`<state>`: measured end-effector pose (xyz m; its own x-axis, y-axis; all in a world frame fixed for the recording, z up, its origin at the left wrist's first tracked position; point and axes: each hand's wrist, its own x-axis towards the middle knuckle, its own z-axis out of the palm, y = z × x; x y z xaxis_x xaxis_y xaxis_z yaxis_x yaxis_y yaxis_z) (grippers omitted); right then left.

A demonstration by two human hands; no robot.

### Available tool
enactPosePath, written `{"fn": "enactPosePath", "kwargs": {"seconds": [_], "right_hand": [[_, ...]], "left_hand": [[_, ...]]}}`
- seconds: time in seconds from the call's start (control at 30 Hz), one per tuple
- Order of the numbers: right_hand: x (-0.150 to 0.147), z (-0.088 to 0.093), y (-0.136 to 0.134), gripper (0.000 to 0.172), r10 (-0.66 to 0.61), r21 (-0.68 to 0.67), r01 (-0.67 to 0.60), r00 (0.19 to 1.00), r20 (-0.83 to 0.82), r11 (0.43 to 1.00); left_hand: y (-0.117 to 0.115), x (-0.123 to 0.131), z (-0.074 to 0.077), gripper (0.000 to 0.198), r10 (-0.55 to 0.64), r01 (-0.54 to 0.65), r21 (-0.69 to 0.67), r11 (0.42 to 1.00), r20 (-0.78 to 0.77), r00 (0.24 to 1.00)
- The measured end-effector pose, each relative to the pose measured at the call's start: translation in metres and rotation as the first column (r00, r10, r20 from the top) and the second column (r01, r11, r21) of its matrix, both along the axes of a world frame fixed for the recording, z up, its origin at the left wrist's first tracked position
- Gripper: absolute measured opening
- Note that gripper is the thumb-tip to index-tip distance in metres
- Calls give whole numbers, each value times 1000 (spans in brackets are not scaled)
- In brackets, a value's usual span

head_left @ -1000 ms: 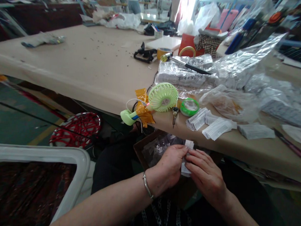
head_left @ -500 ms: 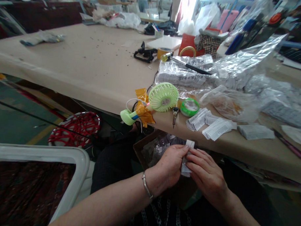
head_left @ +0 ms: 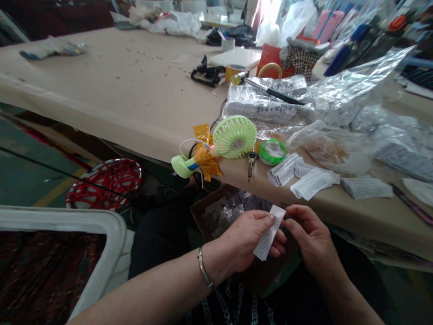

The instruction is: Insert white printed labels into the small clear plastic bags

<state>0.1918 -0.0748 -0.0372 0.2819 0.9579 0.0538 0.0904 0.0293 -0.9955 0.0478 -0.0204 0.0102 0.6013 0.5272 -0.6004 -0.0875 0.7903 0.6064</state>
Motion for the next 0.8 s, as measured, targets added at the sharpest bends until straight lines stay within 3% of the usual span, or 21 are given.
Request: {"fn": "enactPosePath", "kwargs": {"seconds": [0.07, 0.13, 0.43, 0.53, 0.6, 0.7, 0.8], "right_hand": [[-1, -2, 4, 18, 66, -126, -92, 978, -198, 988], [-4, -3, 7, 18, 94, -150, -147, 946, -310, 978], [-8, 2, 3, 19, 147, -177, -212, 936, -320, 961], [-7, 3, 1, 41, 267, -183, -393, 835, -482, 901], [-7, 3, 1, 44, 360, -136, -514, 744, -563, 847], [-10, 3, 3, 31, 417, -62, -585, 645, -640, 809], [-15, 2, 4, 21, 394, -35, -583, 591, -704, 812]], "left_hand": [[-4, -2, 2, 24, -36, 35, 35, 999, 6, 999], [-7, -3, 1, 27, -69, 69, 58, 996, 5, 998], [-7, -15, -4, 39, -185, 179, 75, 981, 76, 980], [-6, -17, -4, 37, -243, 239, 44, 970, 134, 961], [-7, -18, -4, 38, -273, 274, 20, 962, 174, 946], [-10, -18, -5, 37, -286, 291, -8, 957, 164, 944], [-14, -18, -7, 34, -272, 273, 2, 962, 126, 954]]}}
